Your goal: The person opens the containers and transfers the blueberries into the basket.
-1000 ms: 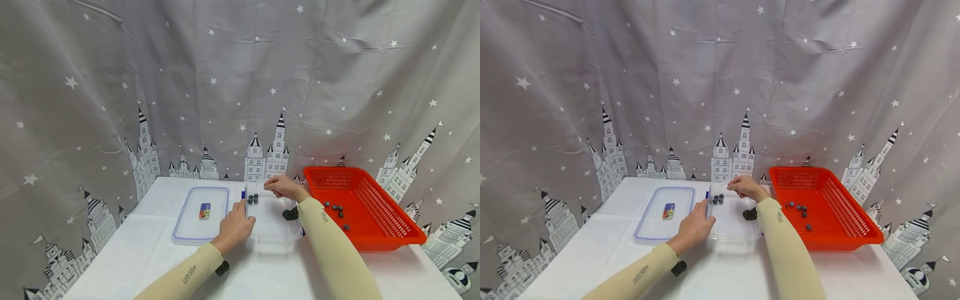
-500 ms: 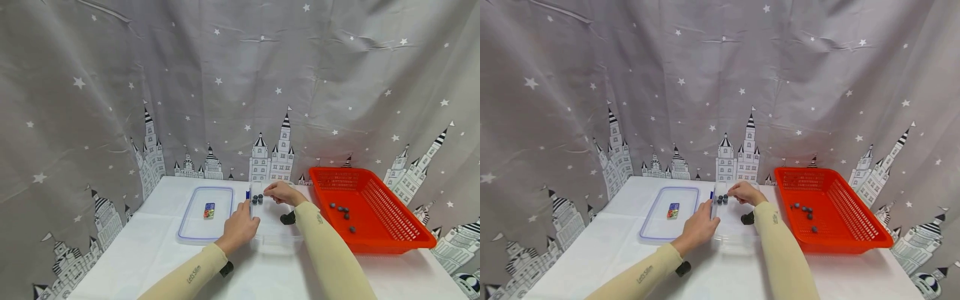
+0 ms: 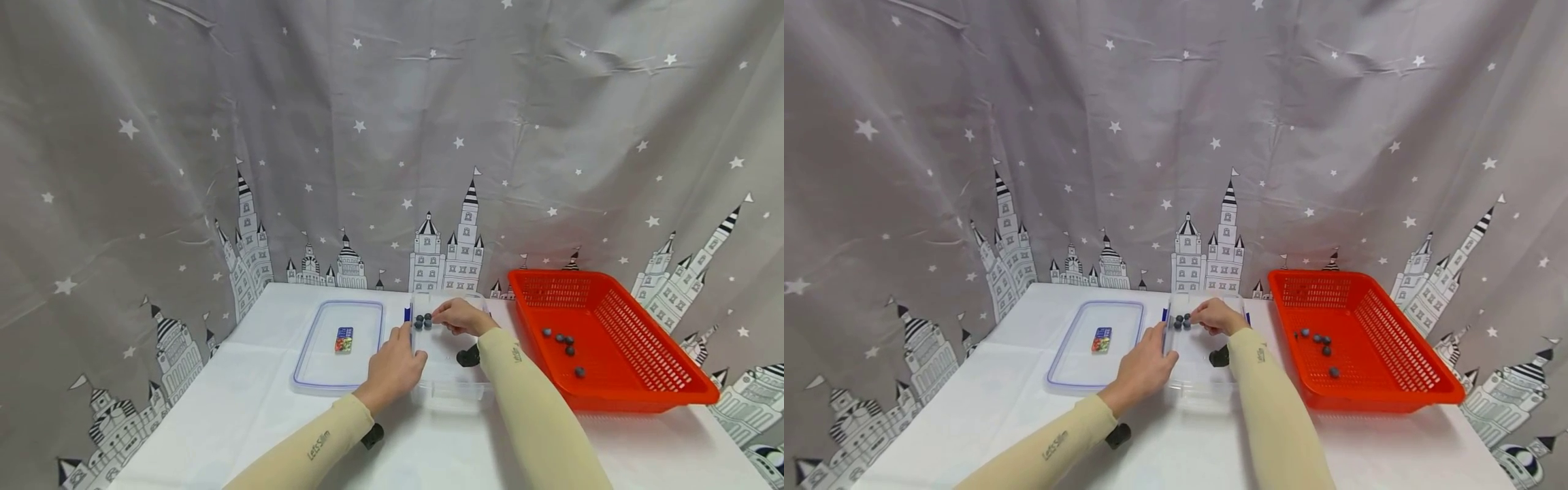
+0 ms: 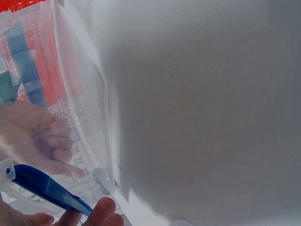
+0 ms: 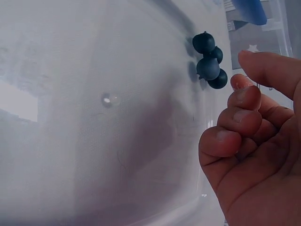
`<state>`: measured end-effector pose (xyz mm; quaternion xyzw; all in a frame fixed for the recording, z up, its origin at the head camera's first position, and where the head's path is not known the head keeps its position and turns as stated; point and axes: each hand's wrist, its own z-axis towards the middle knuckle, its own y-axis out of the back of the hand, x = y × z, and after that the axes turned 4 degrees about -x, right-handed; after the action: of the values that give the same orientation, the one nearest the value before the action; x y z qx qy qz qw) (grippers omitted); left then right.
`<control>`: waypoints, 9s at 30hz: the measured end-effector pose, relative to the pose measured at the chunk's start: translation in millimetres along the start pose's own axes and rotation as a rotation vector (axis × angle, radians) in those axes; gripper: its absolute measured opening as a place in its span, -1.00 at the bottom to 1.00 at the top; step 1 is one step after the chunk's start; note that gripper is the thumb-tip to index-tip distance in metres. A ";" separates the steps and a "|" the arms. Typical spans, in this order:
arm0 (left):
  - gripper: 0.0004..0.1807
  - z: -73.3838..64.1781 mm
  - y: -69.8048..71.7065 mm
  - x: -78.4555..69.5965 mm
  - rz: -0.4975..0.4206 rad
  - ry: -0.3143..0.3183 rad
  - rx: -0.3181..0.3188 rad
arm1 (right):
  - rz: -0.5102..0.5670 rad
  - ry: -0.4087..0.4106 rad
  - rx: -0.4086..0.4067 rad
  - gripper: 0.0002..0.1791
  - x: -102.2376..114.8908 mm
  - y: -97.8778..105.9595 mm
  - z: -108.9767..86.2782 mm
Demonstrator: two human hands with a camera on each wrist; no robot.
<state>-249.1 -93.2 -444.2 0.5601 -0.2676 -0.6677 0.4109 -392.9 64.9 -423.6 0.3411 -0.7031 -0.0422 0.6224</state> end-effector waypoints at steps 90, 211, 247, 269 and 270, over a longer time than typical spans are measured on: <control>-0.24 -2.9 -2.7 1.6 -0.022 -0.004 -0.009 | -0.161 0.124 -0.132 -0.76 20.4 54.2 -27.2; -0.23 -2.3 -0.7 2.9 -0.016 -0.012 -0.003 | -0.106 0.059 -0.089 -0.65 25.6 44.3 -13.5; -0.23 -3.0 -1.3 2.3 -0.019 -0.023 -0.003 | -0.066 -0.071 -0.069 -0.61 -3.8 -16.4 17.6; -0.24 -3.3 0.9 2.1 -0.012 -0.019 0.003 | -0.202 -0.046 -0.113 -0.75 -7.5 -28.1 16.6; -0.24 -3.2 0.7 2.2 -0.011 -0.019 0.003 | -0.201 -0.053 -0.114 -0.76 -7.0 -28.0 16.2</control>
<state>-245.9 -95.1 -445.5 0.5561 -0.2694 -0.6748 0.4036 -395.6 41.3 -446.6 0.3726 -0.6781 -0.1535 0.6146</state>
